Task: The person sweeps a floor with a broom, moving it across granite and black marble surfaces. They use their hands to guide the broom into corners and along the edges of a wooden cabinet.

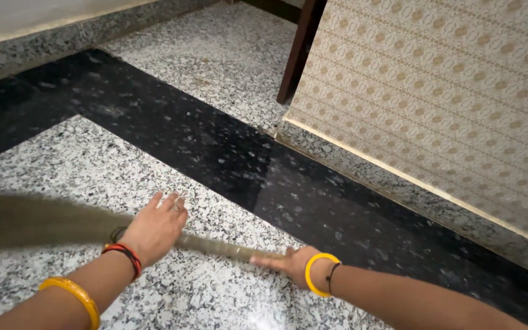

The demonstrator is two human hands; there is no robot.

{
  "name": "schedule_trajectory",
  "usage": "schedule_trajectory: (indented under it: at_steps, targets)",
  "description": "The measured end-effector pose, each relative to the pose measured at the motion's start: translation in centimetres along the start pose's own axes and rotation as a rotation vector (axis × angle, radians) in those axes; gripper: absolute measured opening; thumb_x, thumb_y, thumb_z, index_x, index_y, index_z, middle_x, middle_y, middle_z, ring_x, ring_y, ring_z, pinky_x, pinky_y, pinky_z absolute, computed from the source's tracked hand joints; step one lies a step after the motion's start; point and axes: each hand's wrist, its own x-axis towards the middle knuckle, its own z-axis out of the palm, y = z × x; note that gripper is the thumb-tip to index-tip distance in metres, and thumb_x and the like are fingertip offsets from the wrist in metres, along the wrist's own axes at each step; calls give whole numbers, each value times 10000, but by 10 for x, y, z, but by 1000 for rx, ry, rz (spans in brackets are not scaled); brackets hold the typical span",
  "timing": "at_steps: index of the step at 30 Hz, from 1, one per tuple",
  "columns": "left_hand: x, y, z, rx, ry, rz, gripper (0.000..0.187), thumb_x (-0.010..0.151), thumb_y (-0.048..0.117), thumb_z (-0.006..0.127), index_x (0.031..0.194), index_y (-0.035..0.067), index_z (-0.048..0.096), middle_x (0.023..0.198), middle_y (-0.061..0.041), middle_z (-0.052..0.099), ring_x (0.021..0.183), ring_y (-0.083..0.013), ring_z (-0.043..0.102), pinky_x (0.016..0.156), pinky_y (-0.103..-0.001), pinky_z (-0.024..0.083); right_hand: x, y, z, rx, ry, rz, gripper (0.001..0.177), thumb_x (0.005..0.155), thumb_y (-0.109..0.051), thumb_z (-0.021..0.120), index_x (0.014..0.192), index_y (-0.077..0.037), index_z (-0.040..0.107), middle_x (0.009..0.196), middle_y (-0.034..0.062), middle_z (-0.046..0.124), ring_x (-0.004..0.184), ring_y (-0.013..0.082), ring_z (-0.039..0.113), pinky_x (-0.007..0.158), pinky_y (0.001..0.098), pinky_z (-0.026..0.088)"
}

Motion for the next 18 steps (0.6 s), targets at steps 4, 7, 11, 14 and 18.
schedule_trajectory:
  at_steps: [4, 7, 11, 14, 18]
  targets:
    - [2, -12, 27, 16, -58, -59, 488, 1029, 179, 399, 1489, 18, 372, 1604, -196, 307, 1525, -330, 209, 1228, -519, 163, -1, 17, -10, 321, 15, 191, 1196, 916, 112, 506, 1525, -711, -112, 1585, 201, 392, 737, 179, 666, 627, 303, 603]
    - [-5, -16, 36, 18, -58, -79, 504, 1014, 157, 409, 1495, 14, 362, 1602, -188, 308, 1524, -323, 216, 1227, -517, 173, 8, 29, -26, 400, 132, 229, 1157, 924, 77, 535, 1569, -637, -109, 1415, 216, 578, 809, 221, 699, 691, 360, 629]
    - [-23, -21, 18, 18, -87, -101, 494, 1022, 157, 397, 1496, 19, 368, 1614, -186, 310, 1538, -318, 228, 1243, -510, 186, 33, 52, -56, 299, 363, 164, 1137, 892, 35, 609, 1623, -551, -34, 1178, 239, 724, 868, 295, 712, 745, 440, 591]
    - [-30, -26, -2, 8, -34, -138, 543, 998, 127, 396, 1519, 12, 297, 1638, -198, 234, 1513, -323, 253, 1222, -493, 219, 10, 28, -101, 297, 488, 232, 1018, 923, -69, 633, 1628, -523, 56, 1072, 222, 743, 872, 344, 727, 771, 457, 592]
    - [-35, -33, -29, -2, 183, -153, 734, 884, 22, 441, 1571, -2, 186, 1680, -227, 109, 1471, -338, 287, 1174, -444, 260, -30, -22, -114, 343, 479, 121, 656, 1073, -281, 473, 1594, -535, 164, 1046, 195, 724, 722, 248, 677, 607, 393, 576]
